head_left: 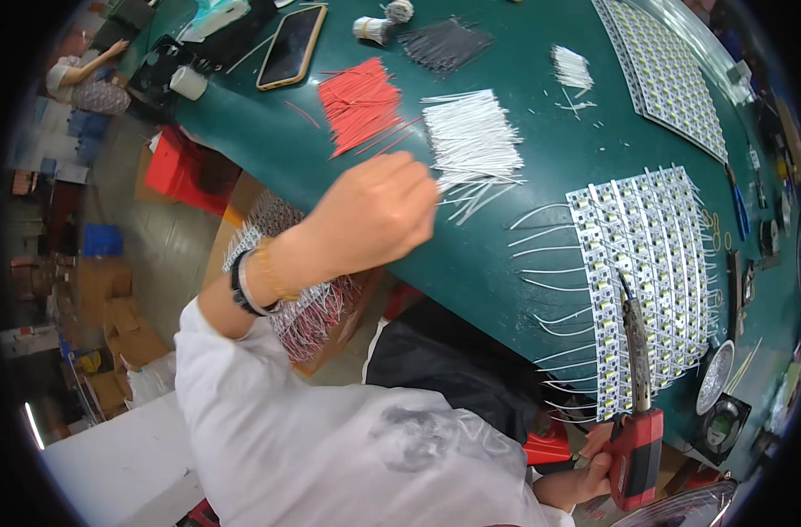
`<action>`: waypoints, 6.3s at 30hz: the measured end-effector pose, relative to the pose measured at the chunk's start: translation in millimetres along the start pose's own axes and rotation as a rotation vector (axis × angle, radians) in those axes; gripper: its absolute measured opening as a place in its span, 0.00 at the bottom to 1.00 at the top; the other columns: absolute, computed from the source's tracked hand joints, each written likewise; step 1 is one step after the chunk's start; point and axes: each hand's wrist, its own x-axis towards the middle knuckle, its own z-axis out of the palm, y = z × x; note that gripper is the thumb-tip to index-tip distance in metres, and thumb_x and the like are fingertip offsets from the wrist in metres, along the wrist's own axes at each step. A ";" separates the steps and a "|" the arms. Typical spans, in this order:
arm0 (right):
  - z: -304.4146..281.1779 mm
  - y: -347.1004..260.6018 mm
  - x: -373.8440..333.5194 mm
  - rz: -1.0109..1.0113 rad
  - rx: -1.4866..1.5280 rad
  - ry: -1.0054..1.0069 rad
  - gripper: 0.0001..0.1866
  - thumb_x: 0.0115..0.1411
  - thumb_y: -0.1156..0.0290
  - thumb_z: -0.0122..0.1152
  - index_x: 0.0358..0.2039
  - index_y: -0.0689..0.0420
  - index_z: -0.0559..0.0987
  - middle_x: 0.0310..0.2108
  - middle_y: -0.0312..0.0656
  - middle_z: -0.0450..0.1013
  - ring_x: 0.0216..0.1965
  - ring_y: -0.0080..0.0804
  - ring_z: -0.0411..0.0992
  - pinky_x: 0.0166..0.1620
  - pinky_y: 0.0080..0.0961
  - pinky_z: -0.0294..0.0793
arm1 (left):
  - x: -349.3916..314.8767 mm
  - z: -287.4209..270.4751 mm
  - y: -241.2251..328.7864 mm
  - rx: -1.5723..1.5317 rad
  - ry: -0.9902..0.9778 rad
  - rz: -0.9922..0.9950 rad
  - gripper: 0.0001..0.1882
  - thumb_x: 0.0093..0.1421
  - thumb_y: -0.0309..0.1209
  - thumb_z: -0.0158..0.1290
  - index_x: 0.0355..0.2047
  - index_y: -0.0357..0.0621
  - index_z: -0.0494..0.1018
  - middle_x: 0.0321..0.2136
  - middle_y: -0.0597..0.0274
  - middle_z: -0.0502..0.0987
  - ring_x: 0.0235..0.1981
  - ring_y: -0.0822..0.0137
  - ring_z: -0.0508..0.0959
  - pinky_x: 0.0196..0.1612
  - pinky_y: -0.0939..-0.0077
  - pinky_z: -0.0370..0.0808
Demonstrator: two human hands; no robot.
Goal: The person solders black, white, and red wires to an LED circuit board using a soldering iron, taking the wires from piles on the workbench and attaching them one by one.
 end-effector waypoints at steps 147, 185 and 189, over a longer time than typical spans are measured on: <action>17.7 -17.3 2.5 0.273 -0.332 0.209 0.42 0.53 0.41 0.63 0.46 0.72 0.68 0.10 0.35 0.62 0.09 0.23 0.60 0.16 0.20 0.60 | 78.4 78.3 48.1 -0.711 -0.170 -0.314 0.07 0.55 0.25 0.60 0.23 0.35 0.74 0.13 0.64 0.72 0.11 0.81 0.64 0.16 0.82 0.59; 38.4 -31.5 24.0 0.308 -0.089 0.269 0.45 0.53 0.37 0.60 0.51 0.70 0.66 0.11 0.33 0.62 0.10 0.22 0.60 0.17 0.20 0.63 | 78.2 72.9 49.8 -0.680 -0.189 -0.334 0.07 0.56 0.25 0.60 0.24 0.34 0.75 0.15 0.64 0.75 0.14 0.82 0.67 0.18 0.84 0.62; 19.9 -27.7 7.3 0.270 -0.103 0.229 0.45 0.53 0.36 0.59 0.51 0.69 0.66 0.11 0.32 0.62 0.10 0.22 0.60 0.18 0.20 0.63 | 74.2 27.8 32.1 -0.675 -0.334 -0.393 0.07 0.56 0.25 0.60 0.25 0.33 0.76 0.17 0.64 0.75 0.17 0.81 0.69 0.20 0.85 0.64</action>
